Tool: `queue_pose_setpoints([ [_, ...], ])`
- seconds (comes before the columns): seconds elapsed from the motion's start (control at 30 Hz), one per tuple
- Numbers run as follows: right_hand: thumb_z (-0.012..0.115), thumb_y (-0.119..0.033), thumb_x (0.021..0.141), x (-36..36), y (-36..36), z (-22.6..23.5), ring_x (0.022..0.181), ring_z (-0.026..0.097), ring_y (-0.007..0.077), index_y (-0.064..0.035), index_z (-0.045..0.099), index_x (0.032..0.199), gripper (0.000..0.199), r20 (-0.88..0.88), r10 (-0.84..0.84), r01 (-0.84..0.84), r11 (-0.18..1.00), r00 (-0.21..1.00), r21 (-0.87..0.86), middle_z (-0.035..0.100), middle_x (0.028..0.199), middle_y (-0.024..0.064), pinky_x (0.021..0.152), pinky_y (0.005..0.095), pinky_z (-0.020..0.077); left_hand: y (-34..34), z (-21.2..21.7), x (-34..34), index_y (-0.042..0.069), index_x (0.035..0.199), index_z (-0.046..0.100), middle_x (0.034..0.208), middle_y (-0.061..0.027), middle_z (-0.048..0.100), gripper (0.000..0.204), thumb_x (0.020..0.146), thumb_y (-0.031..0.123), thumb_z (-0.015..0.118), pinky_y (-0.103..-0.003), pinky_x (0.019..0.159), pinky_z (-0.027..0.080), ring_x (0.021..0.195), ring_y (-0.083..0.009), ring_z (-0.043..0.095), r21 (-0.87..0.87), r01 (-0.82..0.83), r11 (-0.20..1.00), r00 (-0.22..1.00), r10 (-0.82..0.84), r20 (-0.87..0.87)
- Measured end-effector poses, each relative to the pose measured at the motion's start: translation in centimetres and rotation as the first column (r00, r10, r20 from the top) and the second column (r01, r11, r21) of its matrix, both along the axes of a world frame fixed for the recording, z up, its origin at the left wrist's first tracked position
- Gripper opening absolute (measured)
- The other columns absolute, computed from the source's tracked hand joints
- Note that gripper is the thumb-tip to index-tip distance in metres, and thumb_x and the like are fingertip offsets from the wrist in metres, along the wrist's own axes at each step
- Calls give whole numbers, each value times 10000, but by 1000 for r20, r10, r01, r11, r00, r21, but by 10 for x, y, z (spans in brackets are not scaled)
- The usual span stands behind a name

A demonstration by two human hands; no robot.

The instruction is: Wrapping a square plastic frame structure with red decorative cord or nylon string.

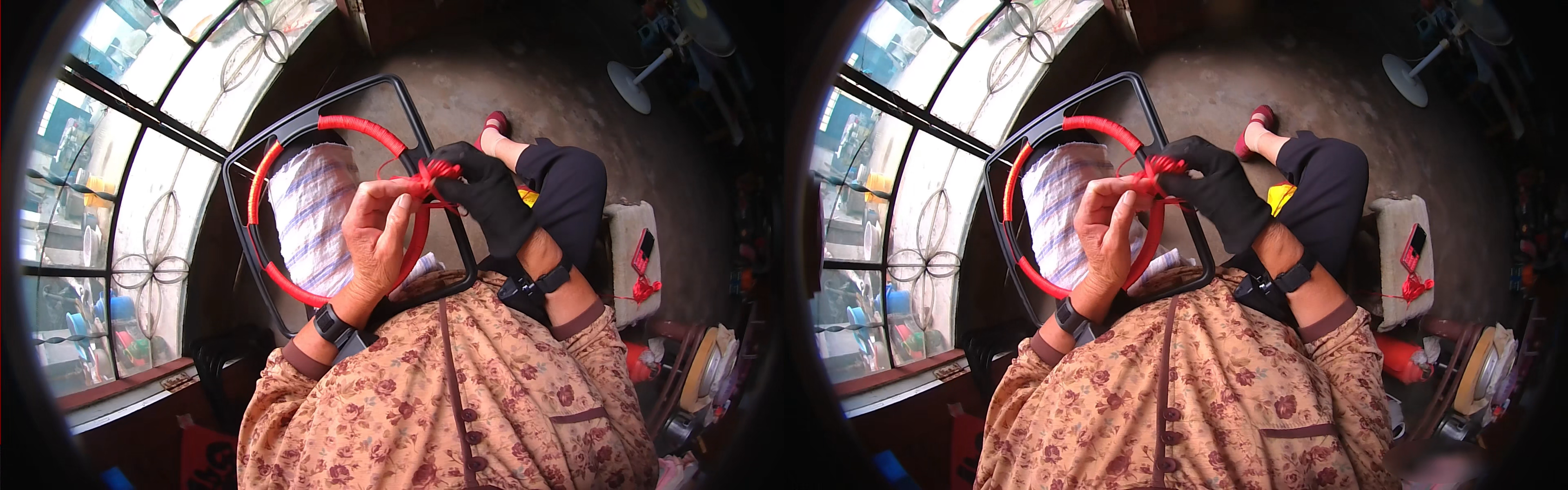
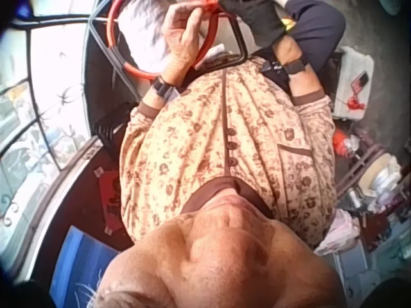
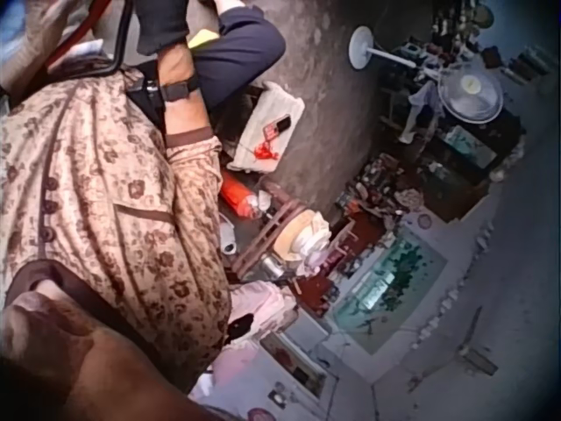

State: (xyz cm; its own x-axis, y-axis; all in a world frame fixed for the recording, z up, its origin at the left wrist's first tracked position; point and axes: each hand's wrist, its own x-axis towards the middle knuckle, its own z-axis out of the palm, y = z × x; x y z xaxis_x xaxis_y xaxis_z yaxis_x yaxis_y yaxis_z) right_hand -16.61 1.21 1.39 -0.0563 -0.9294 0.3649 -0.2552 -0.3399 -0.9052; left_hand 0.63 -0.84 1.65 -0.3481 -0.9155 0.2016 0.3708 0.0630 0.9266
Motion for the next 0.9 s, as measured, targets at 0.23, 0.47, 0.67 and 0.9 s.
queue_pose_setpoints([
  [0.23,507,-232,936,-77,9,-16,860,599,157,-27,578,1083,261,730,-254,147,967,635,209,631,971,62,814,256,467,-14,-24,9,27,976,548,800,-49,615,153,894,143,605,-201,519,503,631,-96,594,317,-21,948,991,-22,132],
  [0.47,485,-230,942,-131,107,-43,803,589,122,-35,587,1055,247,429,-331,238,937,841,256,621,906,35,736,246,463,-10,-18,5,33,984,544,886,-59,635,156,878,115,623,-263,639,565,786,-132,645,445,197,874,975,-224,9],
  [0.67,497,-231,935,-64,58,-28,670,549,76,-52,588,1012,215,507,-320,54,881,800,470,591,793,0,608,227,434,-8,-24,3,32,983,538,895,-65,633,154,878,107,621,-269,641,571,801,-138,647,465,234,854,967,-255,-17],
  [0.9,603,-250,872,-38,51,-16,579,527,71,-55,583,988,227,394,-78,-232,698,916,677,592,743,7,550,216,420,-14,-22,4,54,1020,542,798,-104,653,176,901,173,596,-272,539,565,620,-181,659,543,209,813,976,-209,-62],
])
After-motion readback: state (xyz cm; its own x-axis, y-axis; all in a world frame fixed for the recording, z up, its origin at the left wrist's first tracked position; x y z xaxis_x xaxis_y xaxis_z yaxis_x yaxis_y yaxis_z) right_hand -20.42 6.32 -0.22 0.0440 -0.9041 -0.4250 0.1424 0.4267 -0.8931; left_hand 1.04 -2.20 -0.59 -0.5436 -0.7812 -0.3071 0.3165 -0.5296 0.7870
